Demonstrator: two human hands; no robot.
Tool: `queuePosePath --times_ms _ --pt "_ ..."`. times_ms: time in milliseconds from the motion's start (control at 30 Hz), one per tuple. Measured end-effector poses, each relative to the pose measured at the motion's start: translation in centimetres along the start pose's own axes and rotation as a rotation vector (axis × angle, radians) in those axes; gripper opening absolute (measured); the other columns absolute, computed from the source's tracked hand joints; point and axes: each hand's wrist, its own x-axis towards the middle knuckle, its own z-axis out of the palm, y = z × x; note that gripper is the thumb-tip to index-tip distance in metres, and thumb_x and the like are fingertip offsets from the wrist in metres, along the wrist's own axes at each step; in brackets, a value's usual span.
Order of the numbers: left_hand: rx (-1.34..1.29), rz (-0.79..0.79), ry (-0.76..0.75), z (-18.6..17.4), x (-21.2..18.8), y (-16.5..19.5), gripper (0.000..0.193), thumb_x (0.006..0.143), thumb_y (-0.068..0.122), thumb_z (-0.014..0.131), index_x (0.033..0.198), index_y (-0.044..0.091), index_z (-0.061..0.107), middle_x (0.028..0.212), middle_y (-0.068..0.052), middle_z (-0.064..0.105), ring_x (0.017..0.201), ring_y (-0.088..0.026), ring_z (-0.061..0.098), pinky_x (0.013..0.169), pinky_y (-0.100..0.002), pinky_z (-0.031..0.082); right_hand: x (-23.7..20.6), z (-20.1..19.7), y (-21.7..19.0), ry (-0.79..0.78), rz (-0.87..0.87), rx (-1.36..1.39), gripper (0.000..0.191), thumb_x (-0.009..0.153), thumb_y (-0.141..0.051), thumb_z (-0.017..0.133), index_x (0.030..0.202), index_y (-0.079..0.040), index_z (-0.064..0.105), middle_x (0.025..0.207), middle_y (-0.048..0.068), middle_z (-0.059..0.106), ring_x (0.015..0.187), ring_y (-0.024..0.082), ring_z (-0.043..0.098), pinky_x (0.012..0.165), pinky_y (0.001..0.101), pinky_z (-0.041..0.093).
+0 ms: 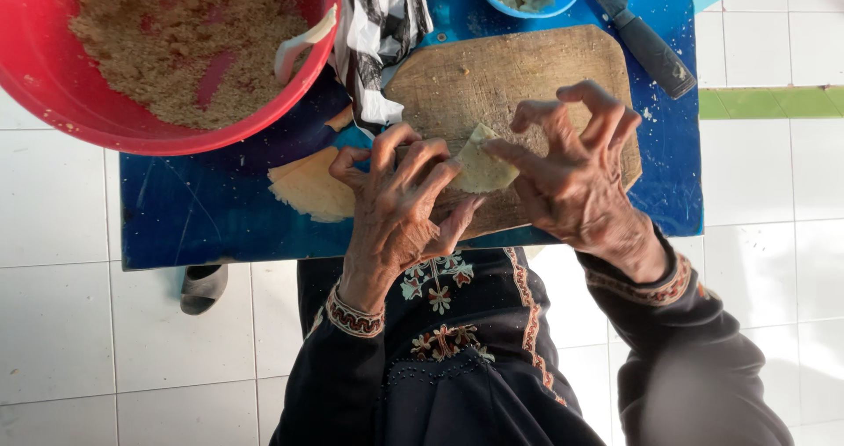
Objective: The person spoons filling from a red bowl onto small triangular pastry wrappers and folds the wrappers over the filling by hand on a wooden board, placing the folded pastries into a blue bowl.
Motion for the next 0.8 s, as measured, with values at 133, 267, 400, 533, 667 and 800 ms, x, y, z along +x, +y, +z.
queuePosePath --times_ms 133,267,400,533,667,800 --pt "-0.022 0.004 0.019 0.1 0.2 0.1 0.033 0.083 0.04 0.08 0.102 0.014 0.072 0.116 0.003 0.064 0.125 -0.027 0.049 0.104 -0.056 0.022 0.2 0.4 1.3 -0.083 0.078 0.244 0.031 0.077 -0.002 0.066 0.104 -0.015 0.075 0.125 0.001 0.052 0.127 0.03 0.034 0.101 0.0535 0.024" --pt "-0.019 -0.014 0.008 -0.1 0.2 0.2 0.034 0.082 0.042 0.081 0.101 0.014 0.072 0.114 0.003 0.064 0.122 -0.026 0.049 0.102 -0.056 0.021 0.4 0.9 1.3 -0.113 0.103 0.127 0.033 0.078 -0.004 0.07 0.109 -0.011 0.074 0.126 0.003 0.052 0.124 0.03 0.032 0.098 0.0535 0.023" --pt "-0.027 -0.01 0.006 0.0 0.1 0.1 0.035 0.084 0.043 0.081 0.101 0.014 0.072 0.115 0.004 0.063 0.123 -0.025 0.049 0.103 -0.057 0.021 0.0 1.1 0.2 -0.003 0.063 -0.067 0.035 0.084 -0.009 0.072 0.118 -0.018 0.076 0.129 0.002 0.052 0.129 0.031 0.035 0.101 0.0537 0.024" --pt "-0.02 -0.004 -0.004 0.1 -0.1 0.0 0.034 0.085 0.042 0.081 0.102 0.013 0.073 0.116 0.003 0.063 0.124 -0.025 0.049 0.104 -0.056 0.022 -1.0 0.4 -0.7 0.054 -0.018 -0.23 0.037 0.087 -0.013 0.077 0.122 -0.025 0.08 0.125 -0.001 0.054 0.124 0.03 0.037 0.098 0.0515 0.025" --pt "-0.053 -0.011 -0.006 0.2 -0.1 -0.2 0.034 0.086 0.04 0.08 0.104 0.012 0.073 0.117 0.003 0.062 0.124 -0.026 0.049 0.107 -0.054 0.024 -1.6 -0.8 -0.8 0.021 -0.005 -0.119 0.04 0.08 -0.01 0.074 0.115 -0.028 0.078 0.126 -0.001 0.055 0.127 0.033 0.037 0.102 0.0539 0.024" --pt "-0.031 0.008 0.016 0.2 0.1 -0.1 0.032 0.081 0.039 0.081 0.099 0.013 0.074 0.111 0.003 0.063 0.12 -0.027 0.05 0.1 -0.056 0.022 -1.1 -0.5 -0.7 -0.018 0.129 -0.141 0.042 0.08 -0.013 0.076 0.12 -0.021 0.08 0.127 0.003 0.055 0.126 0.033 0.037 0.101 0.0518 0.026"
